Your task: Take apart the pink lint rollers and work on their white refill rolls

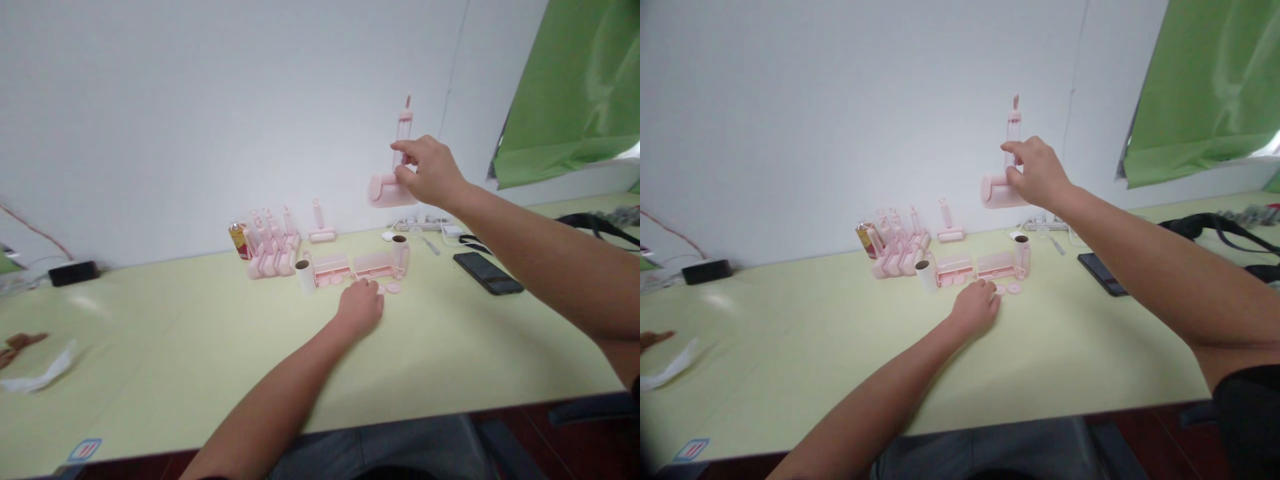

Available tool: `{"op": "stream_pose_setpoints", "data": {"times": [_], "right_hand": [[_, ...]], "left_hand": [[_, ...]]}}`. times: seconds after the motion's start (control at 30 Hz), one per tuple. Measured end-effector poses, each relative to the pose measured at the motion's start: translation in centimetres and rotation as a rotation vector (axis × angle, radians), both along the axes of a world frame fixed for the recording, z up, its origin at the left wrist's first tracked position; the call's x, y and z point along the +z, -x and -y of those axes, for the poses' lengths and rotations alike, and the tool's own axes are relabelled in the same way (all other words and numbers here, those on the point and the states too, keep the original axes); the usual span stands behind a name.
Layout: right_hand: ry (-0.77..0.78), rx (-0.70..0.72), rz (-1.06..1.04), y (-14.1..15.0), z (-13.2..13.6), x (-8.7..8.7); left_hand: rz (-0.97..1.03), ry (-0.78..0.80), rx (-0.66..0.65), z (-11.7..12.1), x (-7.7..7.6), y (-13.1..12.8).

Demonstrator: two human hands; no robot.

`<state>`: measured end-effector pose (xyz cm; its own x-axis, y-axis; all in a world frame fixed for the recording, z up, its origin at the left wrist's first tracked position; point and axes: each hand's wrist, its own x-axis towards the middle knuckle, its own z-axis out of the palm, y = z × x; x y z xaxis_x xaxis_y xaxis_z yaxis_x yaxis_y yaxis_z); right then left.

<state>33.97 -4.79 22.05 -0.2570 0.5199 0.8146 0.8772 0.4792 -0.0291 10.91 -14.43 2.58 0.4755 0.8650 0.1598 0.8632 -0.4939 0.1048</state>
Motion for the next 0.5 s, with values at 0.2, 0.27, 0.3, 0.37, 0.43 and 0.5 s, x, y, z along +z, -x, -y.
{"op": "stream_pose_setpoints", "data": {"times": [0.2,0.27,0.3,0.37,0.43,0.5], "right_hand": [[0.009,-0.004,0.006,-2.0,2.0,-0.7],[0.009,-0.012,0.001,-2.9,2.7,-0.9],[0.002,-0.02,-0.001,-3.3,3.0,-0.9],[-0.025,-0.038,-0.003,-4.3,3.6,-1.0],[-0.056,-0.05,-0.009,-5.2,4.1,-0.9],[-0.075,-0.067,-0.022,-5.9,4.7,-0.9]], "left_hand": [[-0.109,-0.006,-0.103,1.0,-1.4,-6.4],[-0.123,0.036,-0.042,0.1,-1.6,-7.2],[-0.124,0.055,-0.017,-0.4,-1.6,-7.4],[-0.124,0.078,0.012,-1.3,-1.6,-7.5],[-0.125,0.083,0.02,-2.1,-1.5,-7.4],[-0.127,0.088,0.034,-2.8,-1.5,-7.2]]}}
